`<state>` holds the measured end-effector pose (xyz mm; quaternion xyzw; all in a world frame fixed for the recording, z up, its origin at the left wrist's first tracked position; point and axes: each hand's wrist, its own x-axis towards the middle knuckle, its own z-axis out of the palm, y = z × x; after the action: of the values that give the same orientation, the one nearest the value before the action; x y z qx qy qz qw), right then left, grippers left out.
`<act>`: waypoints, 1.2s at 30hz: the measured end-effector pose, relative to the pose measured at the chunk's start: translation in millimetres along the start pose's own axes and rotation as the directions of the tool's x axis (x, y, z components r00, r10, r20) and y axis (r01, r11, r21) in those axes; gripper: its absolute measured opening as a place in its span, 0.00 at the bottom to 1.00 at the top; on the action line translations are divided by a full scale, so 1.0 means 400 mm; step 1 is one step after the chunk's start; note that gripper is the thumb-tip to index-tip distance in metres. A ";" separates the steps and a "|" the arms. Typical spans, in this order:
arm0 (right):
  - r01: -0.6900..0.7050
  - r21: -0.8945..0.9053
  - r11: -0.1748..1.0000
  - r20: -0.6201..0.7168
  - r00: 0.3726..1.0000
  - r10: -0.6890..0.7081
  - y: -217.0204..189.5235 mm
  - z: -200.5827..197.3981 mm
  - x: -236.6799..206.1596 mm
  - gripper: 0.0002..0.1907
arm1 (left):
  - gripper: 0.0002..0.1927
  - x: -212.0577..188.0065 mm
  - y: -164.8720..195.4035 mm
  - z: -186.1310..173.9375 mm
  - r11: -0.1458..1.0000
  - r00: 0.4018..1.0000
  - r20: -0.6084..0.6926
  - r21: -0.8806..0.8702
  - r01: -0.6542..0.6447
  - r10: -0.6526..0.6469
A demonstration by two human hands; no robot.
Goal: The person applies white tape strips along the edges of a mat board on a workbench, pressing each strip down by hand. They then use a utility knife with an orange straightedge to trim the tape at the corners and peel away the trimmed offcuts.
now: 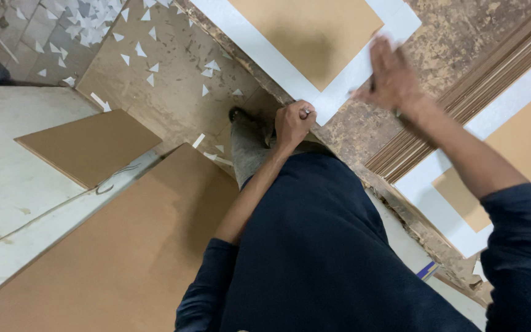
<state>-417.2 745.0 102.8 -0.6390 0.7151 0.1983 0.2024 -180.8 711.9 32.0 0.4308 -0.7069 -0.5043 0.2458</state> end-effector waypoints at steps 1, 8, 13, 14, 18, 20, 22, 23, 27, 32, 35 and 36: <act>-0.013 -0.094 0.995 0.122 0.992 0.025 -0.043 0.017 -0.016 0.65 | 0.06 -0.001 -0.002 -0.001 1.000 0.999 0.025 -0.016 0.022 -0.022; 0.351 -0.019 0.936 0.214 0.916 -0.339 -0.196 0.118 -0.090 0.55 | 0.09 -0.001 -0.034 -0.038 0.982 0.986 0.157 -0.184 -0.029 0.059; 0.487 0.383 0.785 -0.240 0.873 -0.425 -0.103 0.072 -0.047 0.48 | 0.11 0.015 -0.065 -0.144 0.983 0.991 0.110 -0.156 0.094 -0.077; 0.512 0.424 0.747 -0.349 0.854 -0.387 -0.083 0.054 -0.038 0.46 | 0.12 0.021 -0.069 -0.176 0.971 0.983 0.108 -0.173 0.164 -0.147; 0.460 0.451 0.765 -0.437 0.861 -0.260 -0.040 -0.025 0.017 0.45 | 0.13 0.097 -0.068 -0.287 0.968 0.984 0.044 -0.174 0.179 -0.174; 0.441 0.397 0.805 -0.452 0.857 -0.247 -0.043 -0.067 0.071 0.44 | 0.13 0.162 -0.060 -0.340 0.980 0.990 0.010 -0.138 0.143 -0.143; 0.470 0.387 0.793 -0.481 0.837 -0.262 -0.059 -0.116 0.156 0.45 | 0.13 0.254 -0.059 -0.403 0.996 0.997 -0.040 -0.066 0.062 -0.064; 0.485 0.387 0.784 -0.493 0.827 -0.268 -0.072 -0.139 0.202 0.46 | 0.12 0.309 -0.058 -0.438 1.000 0.998 -0.069 -0.003 0.003 -0.003; 0.411 0.307 0.859 -0.586 0.793 -0.170 -0.156 -0.232 0.396 0.42 | 0.15 0.541 -0.068 -0.618 0.978 0.990 -0.121 0.204 -0.043 0.069; 0.347 0.491 0.799 -0.590 0.807 0.012 -0.333 -0.342 0.655 0.46 | 0.20 0.930 -0.075 -0.895 0.809 0.900 -0.257 0.568 -0.155 0.352; 0.191 0.634 0.749 -0.487 0.852 0.194 -0.449 -0.415 0.810 0.51 | 0.26 1.162 -0.089 -1.066 0.664 0.890 -0.195 0.733 -0.147 0.412; 0.131 0.662 0.738 -0.463 0.846 0.265 -0.480 -0.437 0.859 0.52 | 0.26 1.235 -0.096 -1.110 0.634 0.893 -0.177 0.760 -0.143 0.414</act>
<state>-267.6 343.5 58.3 -0.5239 0.7879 -0.2492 0.2063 -70.6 61.4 118.1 0.4551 -0.8540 -0.0547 0.2462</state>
